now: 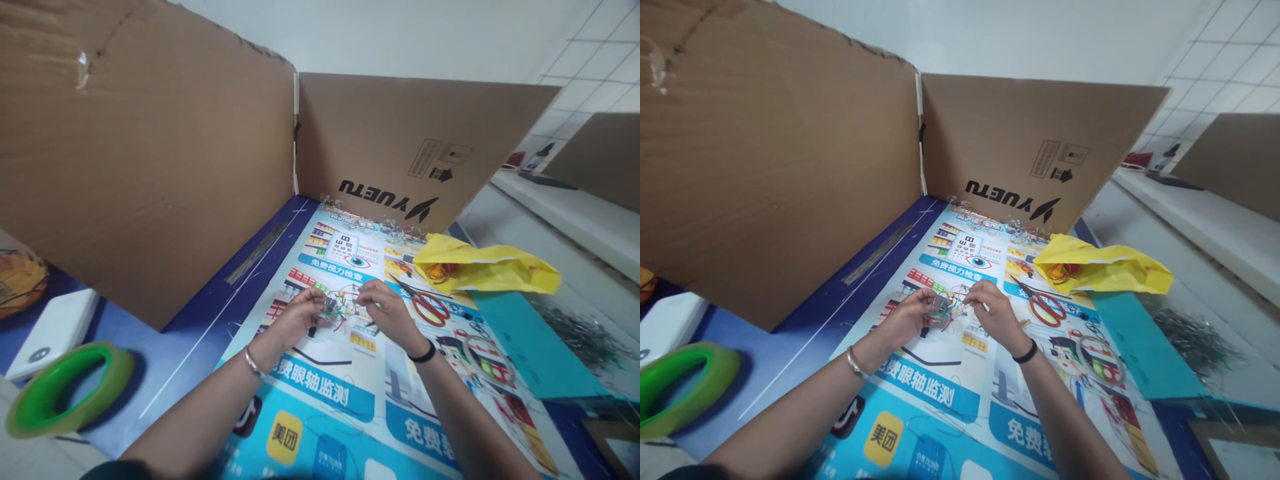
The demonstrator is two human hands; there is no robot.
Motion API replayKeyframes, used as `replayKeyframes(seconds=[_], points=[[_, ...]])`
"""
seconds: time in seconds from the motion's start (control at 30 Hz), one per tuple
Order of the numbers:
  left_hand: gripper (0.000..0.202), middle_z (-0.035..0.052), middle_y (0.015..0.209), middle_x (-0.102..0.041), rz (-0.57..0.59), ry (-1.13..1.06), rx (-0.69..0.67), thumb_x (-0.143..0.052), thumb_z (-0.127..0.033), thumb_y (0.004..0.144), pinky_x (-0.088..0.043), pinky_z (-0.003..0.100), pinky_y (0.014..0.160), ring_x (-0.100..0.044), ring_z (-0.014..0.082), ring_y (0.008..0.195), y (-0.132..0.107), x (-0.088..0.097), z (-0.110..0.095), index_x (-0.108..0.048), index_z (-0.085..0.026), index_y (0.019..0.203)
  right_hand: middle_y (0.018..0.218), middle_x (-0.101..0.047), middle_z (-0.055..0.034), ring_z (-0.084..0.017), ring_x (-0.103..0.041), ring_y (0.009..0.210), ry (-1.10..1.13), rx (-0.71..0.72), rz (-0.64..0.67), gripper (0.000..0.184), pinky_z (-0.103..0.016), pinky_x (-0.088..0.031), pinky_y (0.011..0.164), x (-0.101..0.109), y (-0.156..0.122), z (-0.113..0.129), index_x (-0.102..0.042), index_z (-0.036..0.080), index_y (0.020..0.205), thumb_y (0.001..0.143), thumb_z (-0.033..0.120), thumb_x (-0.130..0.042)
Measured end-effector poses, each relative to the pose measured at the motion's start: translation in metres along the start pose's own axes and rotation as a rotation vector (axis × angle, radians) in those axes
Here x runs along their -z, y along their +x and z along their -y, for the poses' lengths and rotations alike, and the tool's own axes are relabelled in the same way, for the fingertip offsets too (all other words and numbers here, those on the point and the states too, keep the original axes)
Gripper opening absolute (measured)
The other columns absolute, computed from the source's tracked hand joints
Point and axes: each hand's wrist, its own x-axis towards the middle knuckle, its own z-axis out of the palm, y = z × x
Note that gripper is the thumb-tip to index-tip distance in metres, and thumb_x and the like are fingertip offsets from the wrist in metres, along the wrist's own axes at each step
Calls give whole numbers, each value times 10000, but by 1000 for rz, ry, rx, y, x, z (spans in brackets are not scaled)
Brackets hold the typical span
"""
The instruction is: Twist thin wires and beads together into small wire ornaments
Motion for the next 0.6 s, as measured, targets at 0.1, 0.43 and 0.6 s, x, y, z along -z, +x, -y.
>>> replayKeyframes(seconds=[0.1,0.43,0.6], points=[[247,18,819,-601,14,-11,9,-654,-82,669,-411,230,534,-571,118,639,0,0,0,-566,-165,885,856,-562,-44,-169,-565,847,1,10,17,279,-336,-496,713,-1,0,1,-616,215,803,766,13,-427],[436,18,917,-617,148,-136,77,-609,-4,633,-343,202,527,-542,90,650,-5,-3,-4,-559,-207,1015,852,-553,-39,-154,-562,791,87,-36,14,294,-295,-504,633,1,0,1,-615,223,800,746,7,-422],[446,50,1027,-601,191,-206,106,-593,-3,645,-448,271,680,-592,161,834,-6,-1,-4,-538,-204,1040,812,-549,-33,-159,-558,798,86,-30,27,254,-307,-481,669,2,2,2,-591,210,754,748,14,-429]])
